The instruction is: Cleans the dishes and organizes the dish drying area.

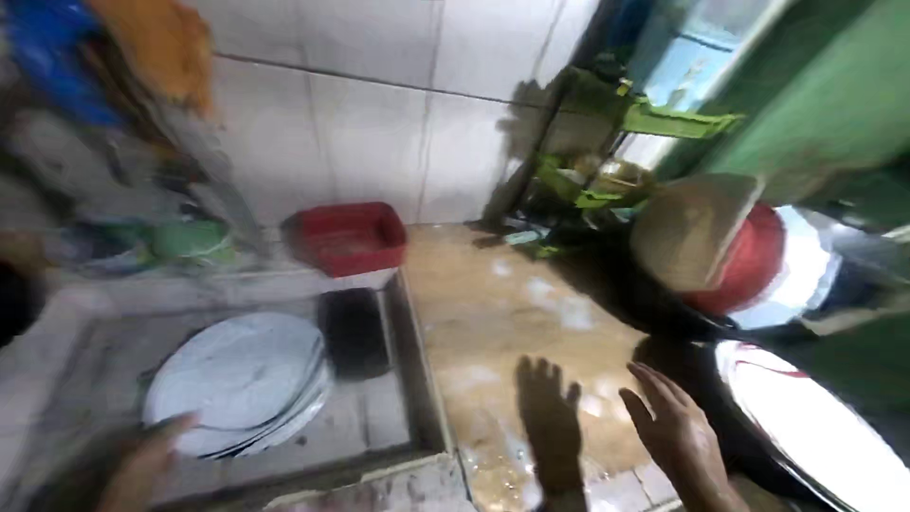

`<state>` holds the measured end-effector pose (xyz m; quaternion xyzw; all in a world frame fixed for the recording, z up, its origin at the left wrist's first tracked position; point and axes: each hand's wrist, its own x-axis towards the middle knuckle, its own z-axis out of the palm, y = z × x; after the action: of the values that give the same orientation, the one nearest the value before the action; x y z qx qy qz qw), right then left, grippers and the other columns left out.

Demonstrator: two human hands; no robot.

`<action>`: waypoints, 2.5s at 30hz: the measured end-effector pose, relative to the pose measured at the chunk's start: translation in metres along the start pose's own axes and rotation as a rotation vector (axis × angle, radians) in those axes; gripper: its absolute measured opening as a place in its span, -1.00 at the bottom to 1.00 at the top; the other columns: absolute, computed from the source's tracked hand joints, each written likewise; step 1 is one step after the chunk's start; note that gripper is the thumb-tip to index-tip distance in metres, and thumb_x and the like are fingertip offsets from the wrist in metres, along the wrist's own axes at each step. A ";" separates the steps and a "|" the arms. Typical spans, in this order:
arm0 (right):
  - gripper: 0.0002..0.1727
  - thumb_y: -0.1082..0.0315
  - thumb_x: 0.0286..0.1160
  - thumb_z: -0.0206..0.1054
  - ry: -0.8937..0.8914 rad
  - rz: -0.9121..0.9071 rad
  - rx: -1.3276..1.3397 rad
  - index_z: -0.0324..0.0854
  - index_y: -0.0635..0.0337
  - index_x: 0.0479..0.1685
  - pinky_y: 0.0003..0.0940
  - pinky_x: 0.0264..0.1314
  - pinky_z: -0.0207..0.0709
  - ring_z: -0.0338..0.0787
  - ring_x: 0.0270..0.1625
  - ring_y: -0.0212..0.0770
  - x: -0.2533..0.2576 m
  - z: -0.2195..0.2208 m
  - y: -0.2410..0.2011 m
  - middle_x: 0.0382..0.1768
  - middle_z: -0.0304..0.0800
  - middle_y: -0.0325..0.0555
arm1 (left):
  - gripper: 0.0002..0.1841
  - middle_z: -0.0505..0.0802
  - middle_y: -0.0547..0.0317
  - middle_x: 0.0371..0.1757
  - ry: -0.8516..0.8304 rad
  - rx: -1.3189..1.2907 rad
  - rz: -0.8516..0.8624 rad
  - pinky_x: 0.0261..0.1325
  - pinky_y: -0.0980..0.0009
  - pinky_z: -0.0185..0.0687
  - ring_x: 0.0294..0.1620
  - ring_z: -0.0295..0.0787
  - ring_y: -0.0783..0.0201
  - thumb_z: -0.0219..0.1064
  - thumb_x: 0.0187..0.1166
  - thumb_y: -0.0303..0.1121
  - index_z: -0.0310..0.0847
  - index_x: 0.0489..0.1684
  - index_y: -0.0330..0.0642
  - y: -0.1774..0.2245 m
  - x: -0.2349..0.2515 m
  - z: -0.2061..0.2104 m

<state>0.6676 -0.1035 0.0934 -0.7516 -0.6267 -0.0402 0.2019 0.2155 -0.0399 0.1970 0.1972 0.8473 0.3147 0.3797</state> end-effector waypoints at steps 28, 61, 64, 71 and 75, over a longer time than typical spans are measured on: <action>-0.20 -0.21 0.83 -0.23 -0.360 -0.573 0.205 -0.04 0.05 0.93 0.34 0.88 -0.31 -0.15 0.94 0.20 0.097 0.252 -0.495 0.91 -0.10 0.13 | -0.38 0.47 -0.22 0.67 -0.151 -0.505 0.225 0.67 -0.20 0.18 0.70 0.32 -0.10 -0.10 0.88 0.05 0.34 0.67 -0.26 -0.049 0.227 -0.025; -0.54 0.00 0.89 -0.10 -0.546 0.418 1.736 0.61 0.06 0.26 -0.17 0.01 0.76 0.85 -0.01 -0.23 0.086 0.138 -0.481 -0.04 0.84 -0.11 | -0.53 0.61 -0.08 0.60 0.106 0.069 1.030 0.69 -0.08 0.27 0.66 0.45 -0.06 -0.07 0.86 -0.18 0.49 0.66 0.01 0.067 0.289 0.006; -0.57 0.01 0.89 -0.07 -0.541 0.458 1.740 0.61 0.08 0.23 -0.21 -0.05 0.76 0.84 -0.08 -0.26 0.088 0.142 -0.484 -0.09 0.83 -0.12 | -0.48 0.44 -0.15 0.74 0.089 0.115 0.944 0.75 -0.19 0.05 0.77 0.25 -0.18 -0.03 0.85 -0.15 0.35 0.75 -0.05 0.071 0.273 0.002; -0.55 0.00 0.90 -0.15 -0.544 0.507 1.831 0.55 0.03 -0.20 -0.44 -0.49 0.61 0.65 -0.57 -0.41 0.112 0.150 -0.479 -0.55 0.66 -0.29 | -0.44 0.29 0.25 0.86 -0.040 0.338 1.442 0.84 -0.24 -0.22 0.91 -0.10 -0.07 0.25 0.68 -0.21 0.42 0.72 0.18 -0.005 0.221 0.028; -0.61 0.01 0.83 0.03 -0.424 0.589 1.690 0.60 0.12 -0.02 -0.27 -0.41 0.70 0.77 -0.41 -0.28 0.114 0.135 -0.450 -0.39 0.76 -0.15 | -0.48 0.40 0.12 0.80 0.050 0.218 1.446 0.84 -0.06 -0.01 0.83 0.18 0.06 0.01 0.80 -0.08 0.46 0.69 0.03 -0.060 0.253 0.028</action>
<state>0.2343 0.1094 0.1198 -0.4749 -0.2550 0.6227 0.5672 0.0706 0.0728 0.0100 0.7368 0.5401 0.4051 0.0356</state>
